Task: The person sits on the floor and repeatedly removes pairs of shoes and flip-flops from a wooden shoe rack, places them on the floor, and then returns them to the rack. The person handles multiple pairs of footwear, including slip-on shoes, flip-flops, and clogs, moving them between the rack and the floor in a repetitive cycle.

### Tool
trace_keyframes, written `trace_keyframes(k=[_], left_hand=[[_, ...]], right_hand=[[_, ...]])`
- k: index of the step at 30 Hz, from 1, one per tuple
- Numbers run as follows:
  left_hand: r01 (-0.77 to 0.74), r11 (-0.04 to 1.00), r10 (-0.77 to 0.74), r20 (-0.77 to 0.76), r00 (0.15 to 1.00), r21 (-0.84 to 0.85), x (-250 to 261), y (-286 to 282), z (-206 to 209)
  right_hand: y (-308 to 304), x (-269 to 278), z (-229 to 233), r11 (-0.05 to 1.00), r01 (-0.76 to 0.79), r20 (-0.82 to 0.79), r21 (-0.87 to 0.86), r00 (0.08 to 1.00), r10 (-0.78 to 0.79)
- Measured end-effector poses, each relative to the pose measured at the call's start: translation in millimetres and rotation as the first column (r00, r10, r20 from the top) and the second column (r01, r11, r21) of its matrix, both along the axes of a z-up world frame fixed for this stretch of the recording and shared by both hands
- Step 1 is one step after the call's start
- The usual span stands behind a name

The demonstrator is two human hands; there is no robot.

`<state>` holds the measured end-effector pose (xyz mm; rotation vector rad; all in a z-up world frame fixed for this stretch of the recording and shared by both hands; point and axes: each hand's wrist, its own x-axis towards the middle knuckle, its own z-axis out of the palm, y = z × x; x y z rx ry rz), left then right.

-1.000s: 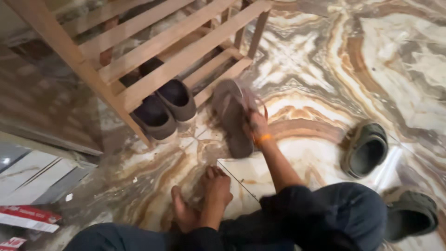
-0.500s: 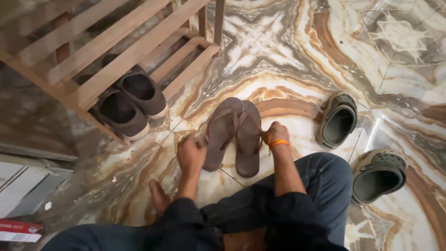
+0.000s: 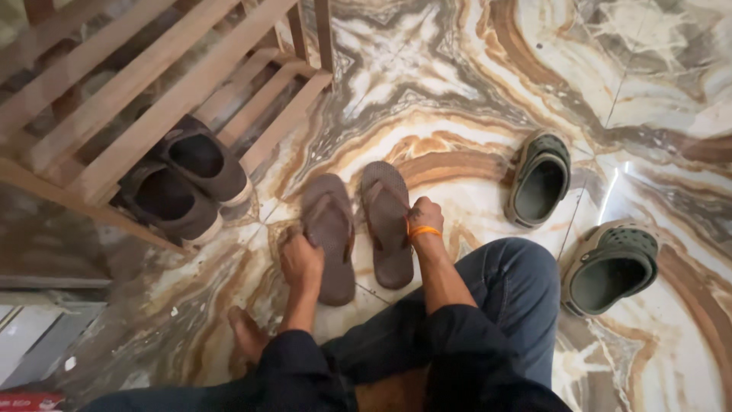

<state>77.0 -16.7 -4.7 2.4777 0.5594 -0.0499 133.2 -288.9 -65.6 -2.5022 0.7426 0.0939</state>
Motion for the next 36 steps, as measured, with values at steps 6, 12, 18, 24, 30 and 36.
trace_keyframes(k=[6,12,18,24,30,36], left_hand=[[0.002,0.998,0.004,0.092,0.996,-0.064,-5,9,-24],[0.066,0.991,-0.039,0.213,0.976,-0.118,-5,13,-26],[0.077,0.98,-0.038,0.208,0.977,-0.185,-6,10,-26],[0.11,0.975,-0.06,0.248,0.967,-0.191,-8,10,-30],[0.073,0.956,0.001,0.253,0.968,-0.285,-25,9,-20],[-0.032,0.962,0.069,0.127,0.99,-0.271,-31,2,-19]], right_hand=[[1,8,-13,0.999,-0.037,0.009,-0.008,0.999,0.037],[1,8,-18,0.999,-0.046,-0.004,-0.029,0.999,0.046],[14,7,6,0.999,-0.041,-0.092,0.015,0.995,0.042],[17,3,19,0.997,-0.081,-0.129,0.019,0.988,0.083],[18,1,21,0.997,-0.067,-0.191,0.043,0.979,0.074],[15,2,18,0.992,-0.13,-0.228,-0.003,0.966,0.126]])
